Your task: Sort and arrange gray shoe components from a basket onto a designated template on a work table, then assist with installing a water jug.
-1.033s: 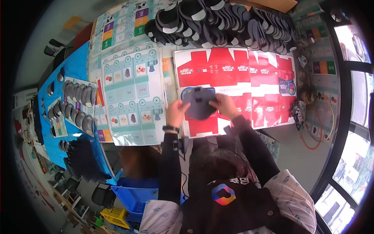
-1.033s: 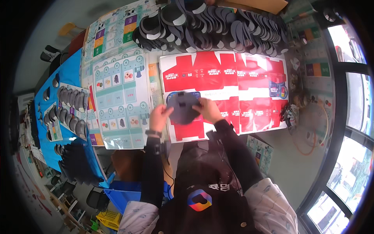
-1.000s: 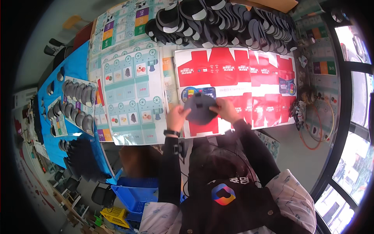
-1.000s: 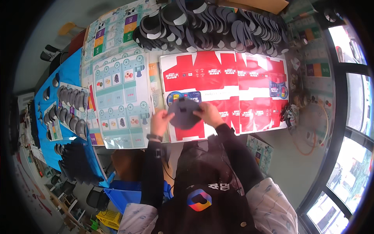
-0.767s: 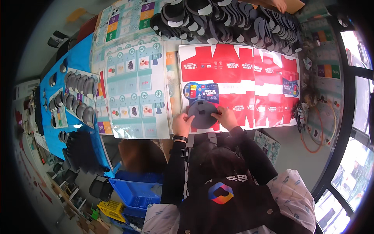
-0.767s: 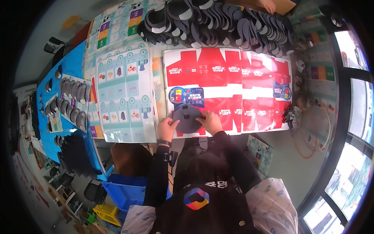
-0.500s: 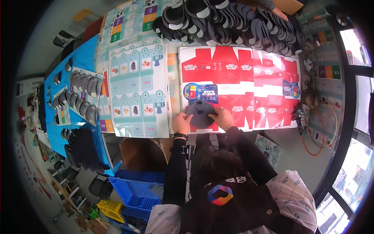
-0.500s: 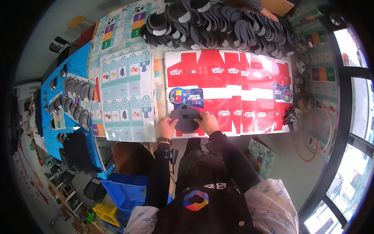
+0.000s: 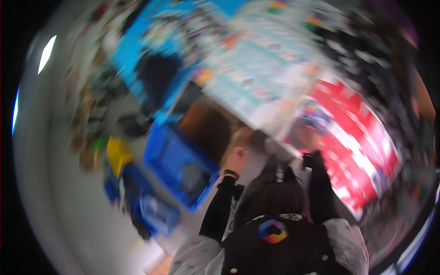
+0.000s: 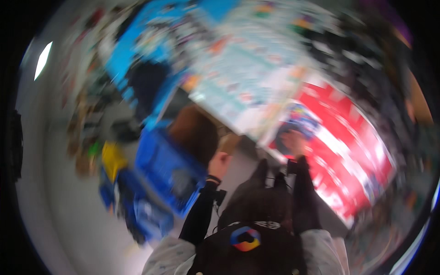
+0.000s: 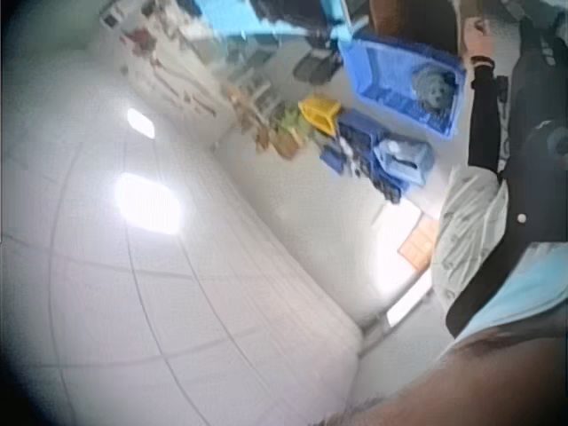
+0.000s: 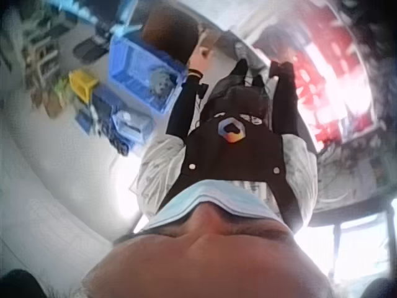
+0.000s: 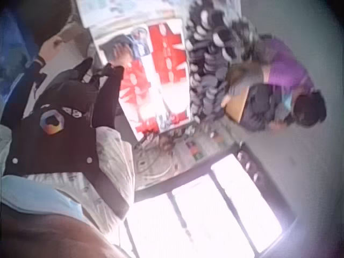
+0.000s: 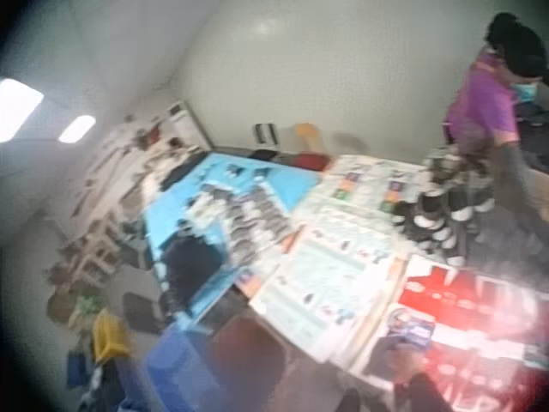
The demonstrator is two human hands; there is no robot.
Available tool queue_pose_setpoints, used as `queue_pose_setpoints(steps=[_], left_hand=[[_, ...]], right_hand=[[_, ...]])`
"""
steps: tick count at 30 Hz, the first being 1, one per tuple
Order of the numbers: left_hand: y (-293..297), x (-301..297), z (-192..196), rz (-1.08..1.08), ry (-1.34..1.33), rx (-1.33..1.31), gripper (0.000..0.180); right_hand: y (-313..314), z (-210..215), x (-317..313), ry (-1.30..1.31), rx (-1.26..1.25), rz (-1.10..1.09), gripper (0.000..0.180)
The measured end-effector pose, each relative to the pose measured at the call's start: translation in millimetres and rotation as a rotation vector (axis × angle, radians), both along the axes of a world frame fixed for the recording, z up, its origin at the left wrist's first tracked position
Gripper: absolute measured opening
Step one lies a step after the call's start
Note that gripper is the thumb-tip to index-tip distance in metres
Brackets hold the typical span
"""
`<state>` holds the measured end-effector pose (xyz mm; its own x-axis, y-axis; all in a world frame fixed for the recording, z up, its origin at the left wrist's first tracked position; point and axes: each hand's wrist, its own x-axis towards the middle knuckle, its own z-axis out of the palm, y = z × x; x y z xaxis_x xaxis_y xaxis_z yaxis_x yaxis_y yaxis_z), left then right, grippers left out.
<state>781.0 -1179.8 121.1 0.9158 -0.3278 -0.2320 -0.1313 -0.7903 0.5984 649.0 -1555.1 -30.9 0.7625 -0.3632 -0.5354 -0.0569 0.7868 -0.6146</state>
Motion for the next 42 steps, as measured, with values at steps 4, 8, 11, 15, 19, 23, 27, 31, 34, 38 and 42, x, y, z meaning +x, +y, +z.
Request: queue_pose_setpoints(steps=[4, 8, 11, 15, 19, 23, 27, 31, 34, 38, 42], left_hand=[[180, -62, -7, 0.444, 0.052, 0.131, 0.033], [363, -110, -23, 0.904, 0.035, 0.177, 0.043], [443, -110, -31, 1.001, 0.094, 0.408, 0.052], [463, -66, -58, 0.601, 0.346, 0.580, 0.095], [481, -21, -84, 0.219, 0.356, 0.738, 0.124], [483, -1, -102, 0.198, 0.371, 0.796, 0.112], [495, -23, -116, 0.227, 0.277, 0.649, 0.060], [491, -34, -93, 0.295, 0.212, 0.362, 0.045], [513, -40, -83, 0.401, 0.198, 0.260, 0.056], [531, -23, -45, 0.699, 0.261, -0.706, 0.052], [547, 2, -18, 0.625, 0.164, -0.614, 0.053]], right_hand=[[-6, 21, 16, 0.268, 0.194, -0.015, 0.048], [9, 62, 24, 0.256, 0.083, 0.130, 0.045], [24, 105, 13, 0.257, -0.222, 0.292, 0.043], [55, 169, -24, 0.244, -0.388, 0.147, 0.041], [129, 225, -27, 0.311, -0.484, 0.178, 0.031], [190, 259, -16, 0.384, -0.423, 0.219, 0.031], [220, 276, -11, 0.371, -0.440, 0.212, 0.030], [235, 286, -7, 0.353, -0.451, 0.202, 0.030], [250, 287, 6, 0.434, -0.532, 0.259, 0.027], [283, 294, 33, 0.356, -0.804, 0.520, 0.030], [310, 297, 58, 0.346, -0.719, 0.714, 0.027]])
